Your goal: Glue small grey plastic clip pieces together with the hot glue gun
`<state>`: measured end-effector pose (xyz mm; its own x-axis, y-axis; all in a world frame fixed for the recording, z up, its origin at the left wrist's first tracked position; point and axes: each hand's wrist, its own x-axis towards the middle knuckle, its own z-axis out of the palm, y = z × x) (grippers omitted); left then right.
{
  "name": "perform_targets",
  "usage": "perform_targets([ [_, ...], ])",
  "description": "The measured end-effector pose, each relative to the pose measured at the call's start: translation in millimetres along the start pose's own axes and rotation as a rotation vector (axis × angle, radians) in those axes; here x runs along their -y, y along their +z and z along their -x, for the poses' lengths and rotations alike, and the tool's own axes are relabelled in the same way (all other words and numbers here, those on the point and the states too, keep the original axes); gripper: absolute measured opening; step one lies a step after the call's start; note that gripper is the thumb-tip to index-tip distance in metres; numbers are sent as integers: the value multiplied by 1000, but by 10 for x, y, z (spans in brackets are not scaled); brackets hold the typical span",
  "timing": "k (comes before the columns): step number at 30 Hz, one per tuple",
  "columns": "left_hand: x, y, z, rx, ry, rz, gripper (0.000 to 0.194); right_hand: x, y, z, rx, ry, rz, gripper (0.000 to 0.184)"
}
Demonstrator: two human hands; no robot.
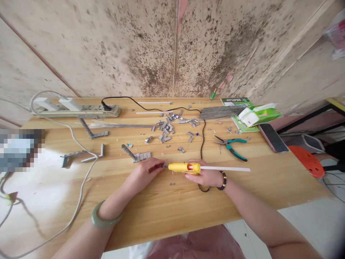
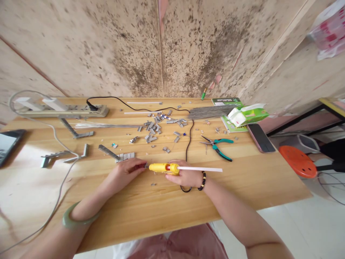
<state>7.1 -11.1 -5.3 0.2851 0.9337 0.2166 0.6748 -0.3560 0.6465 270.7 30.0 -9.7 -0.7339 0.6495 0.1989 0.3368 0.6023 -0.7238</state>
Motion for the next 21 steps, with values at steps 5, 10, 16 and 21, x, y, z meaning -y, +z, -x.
perform_targets([
  [5, -2, 0, 2, 3, 19, 3, 16, -6, 3, -5, -47, 13, -5, 9],
  [10, 14, 2, 13, 9, 14, 5, 14, -7, 7, 1, -8, 16, 10, 9],
  [16, 8, -3, 8, 2, 8, 5, 15, 7, -5, -14, -44, 22, 14, 10],
  [21, -6, -4, 1, 3, 5, 12, 15, 2, -5, -13, -35, 33, 9, 9],
])
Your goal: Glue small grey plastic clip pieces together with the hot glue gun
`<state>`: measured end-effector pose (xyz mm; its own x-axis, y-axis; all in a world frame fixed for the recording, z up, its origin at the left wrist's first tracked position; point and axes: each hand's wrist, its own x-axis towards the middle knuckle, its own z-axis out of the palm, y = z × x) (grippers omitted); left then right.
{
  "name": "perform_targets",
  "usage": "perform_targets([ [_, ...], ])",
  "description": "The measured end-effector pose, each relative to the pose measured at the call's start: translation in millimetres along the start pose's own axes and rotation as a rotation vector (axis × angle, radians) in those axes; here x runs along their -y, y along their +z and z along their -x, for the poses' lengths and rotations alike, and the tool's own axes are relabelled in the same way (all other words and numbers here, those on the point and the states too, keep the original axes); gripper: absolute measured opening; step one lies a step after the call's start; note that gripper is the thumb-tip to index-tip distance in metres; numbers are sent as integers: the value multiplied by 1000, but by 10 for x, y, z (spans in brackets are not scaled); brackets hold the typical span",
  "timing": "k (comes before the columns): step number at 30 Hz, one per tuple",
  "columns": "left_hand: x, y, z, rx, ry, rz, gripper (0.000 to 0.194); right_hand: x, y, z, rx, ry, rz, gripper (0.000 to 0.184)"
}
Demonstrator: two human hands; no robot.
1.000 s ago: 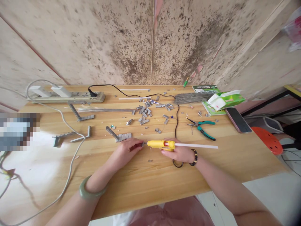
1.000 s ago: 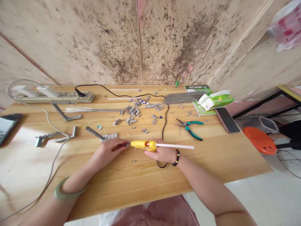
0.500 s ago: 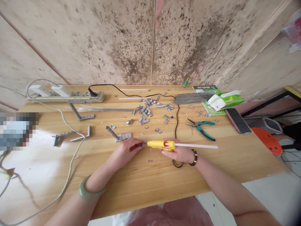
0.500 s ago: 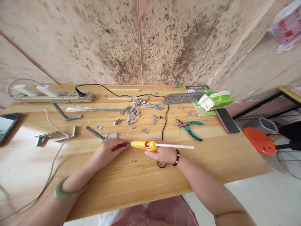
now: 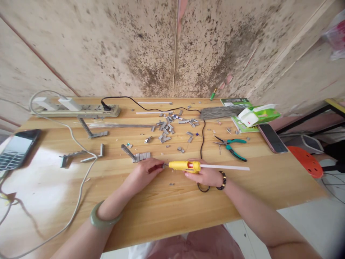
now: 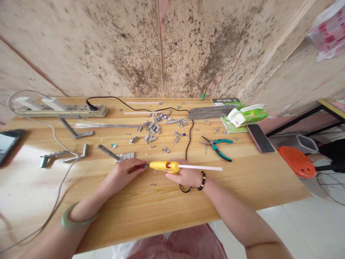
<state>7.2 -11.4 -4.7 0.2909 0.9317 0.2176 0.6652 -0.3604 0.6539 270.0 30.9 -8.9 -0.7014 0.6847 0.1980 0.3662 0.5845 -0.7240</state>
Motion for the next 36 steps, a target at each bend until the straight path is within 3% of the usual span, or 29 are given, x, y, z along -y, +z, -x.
perform_targets([
  [12, -5, 0, 3, -10, -6, 0, 15, 23, -7, -6, -13, -20, 15, 9],
  [18, -20, 1, 1, -4, -25, -4, 15, 12, -13, 9, 60, -20, 22, 7],
  [31, -39, -11, 6, 21, -23, -17, 15, 23, -6, 1, 15, 4, 22, 9],
  [36, -22, -6, 14, 11, -55, -11, 15, 19, -13, 18, 52, -52, 33, 9],
])
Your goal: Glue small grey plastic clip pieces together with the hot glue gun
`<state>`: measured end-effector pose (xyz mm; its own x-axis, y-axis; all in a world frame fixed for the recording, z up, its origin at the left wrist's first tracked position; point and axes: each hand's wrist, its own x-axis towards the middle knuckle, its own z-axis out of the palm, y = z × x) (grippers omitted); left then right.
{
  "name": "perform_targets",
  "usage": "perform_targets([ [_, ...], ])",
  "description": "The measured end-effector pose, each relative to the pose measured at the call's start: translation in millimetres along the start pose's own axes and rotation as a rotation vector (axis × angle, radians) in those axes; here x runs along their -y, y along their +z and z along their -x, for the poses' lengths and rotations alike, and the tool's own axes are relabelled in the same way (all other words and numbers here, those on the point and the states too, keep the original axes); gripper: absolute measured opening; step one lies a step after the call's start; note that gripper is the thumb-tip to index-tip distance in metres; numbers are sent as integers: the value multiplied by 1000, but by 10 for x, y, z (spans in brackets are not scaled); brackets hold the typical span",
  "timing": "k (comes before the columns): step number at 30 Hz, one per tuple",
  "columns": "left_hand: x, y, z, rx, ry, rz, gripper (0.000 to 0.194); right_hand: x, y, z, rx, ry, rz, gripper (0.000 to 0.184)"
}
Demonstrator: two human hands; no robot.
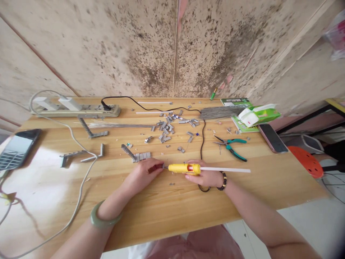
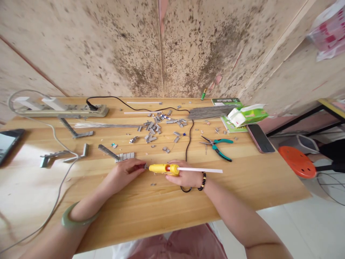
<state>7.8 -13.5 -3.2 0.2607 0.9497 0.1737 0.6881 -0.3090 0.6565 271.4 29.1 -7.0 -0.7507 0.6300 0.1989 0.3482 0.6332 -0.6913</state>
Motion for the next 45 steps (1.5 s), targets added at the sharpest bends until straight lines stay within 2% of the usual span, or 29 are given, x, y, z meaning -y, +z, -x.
perform_targets([
  [9, 9, -2, 4, -2, -35, 15, 19, 4, -4, -20, -48, 34, 25, 10],
  [17, 16, 2, 5, 10, -68, 23, 18, 5, -7, -5, -1, 28, -10, 8],
  [25, 14, -2, 1, 3, -49, 16, 20, 9, -8, -26, -54, 43, 17, 8],
  [32, 17, -2, 3, 0, -50, 9, 20, -10, 1, -6, -20, 24, 18, 9],
  [38, 29, 2, 4, -3, -33, 9, 20, 0, -4, -19, -62, 42, -3, 11],
  [45, 15, -5, 6, -7, -36, 3, 20, -23, -4, -14, -19, 12, -5, 8],
])
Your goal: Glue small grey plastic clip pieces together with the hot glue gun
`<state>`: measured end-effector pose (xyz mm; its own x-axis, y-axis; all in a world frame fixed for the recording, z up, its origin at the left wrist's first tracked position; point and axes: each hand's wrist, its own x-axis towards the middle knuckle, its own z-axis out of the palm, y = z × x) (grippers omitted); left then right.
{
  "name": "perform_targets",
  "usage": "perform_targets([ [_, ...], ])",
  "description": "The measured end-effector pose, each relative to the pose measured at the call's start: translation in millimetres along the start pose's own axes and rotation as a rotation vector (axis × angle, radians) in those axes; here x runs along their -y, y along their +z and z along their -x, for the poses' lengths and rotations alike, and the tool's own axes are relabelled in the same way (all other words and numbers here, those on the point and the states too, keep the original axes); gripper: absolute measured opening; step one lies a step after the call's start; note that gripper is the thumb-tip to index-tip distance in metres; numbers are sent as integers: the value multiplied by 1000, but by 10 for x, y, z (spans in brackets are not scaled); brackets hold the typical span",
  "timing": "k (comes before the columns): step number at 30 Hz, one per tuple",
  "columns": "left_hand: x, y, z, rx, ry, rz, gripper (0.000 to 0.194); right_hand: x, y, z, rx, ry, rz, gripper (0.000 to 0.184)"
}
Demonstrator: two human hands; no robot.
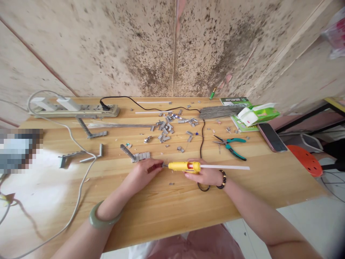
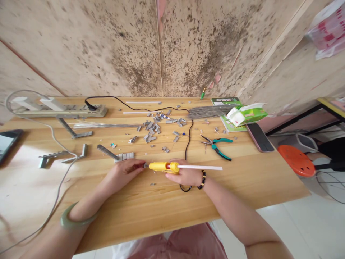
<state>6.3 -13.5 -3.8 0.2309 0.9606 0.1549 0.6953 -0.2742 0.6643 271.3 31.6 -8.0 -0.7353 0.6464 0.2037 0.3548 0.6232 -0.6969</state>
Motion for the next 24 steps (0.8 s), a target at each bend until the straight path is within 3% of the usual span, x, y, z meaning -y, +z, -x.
perform_targets([
  [10, 53, 27, 1, 0, 11, 9, 22, 31, -6, -24, -60, 19, -22, 12],
  [24, 62, 26, 12, -7, -1, 20, 21, 2, 5, -15, -37, 20, -14, 12],
])
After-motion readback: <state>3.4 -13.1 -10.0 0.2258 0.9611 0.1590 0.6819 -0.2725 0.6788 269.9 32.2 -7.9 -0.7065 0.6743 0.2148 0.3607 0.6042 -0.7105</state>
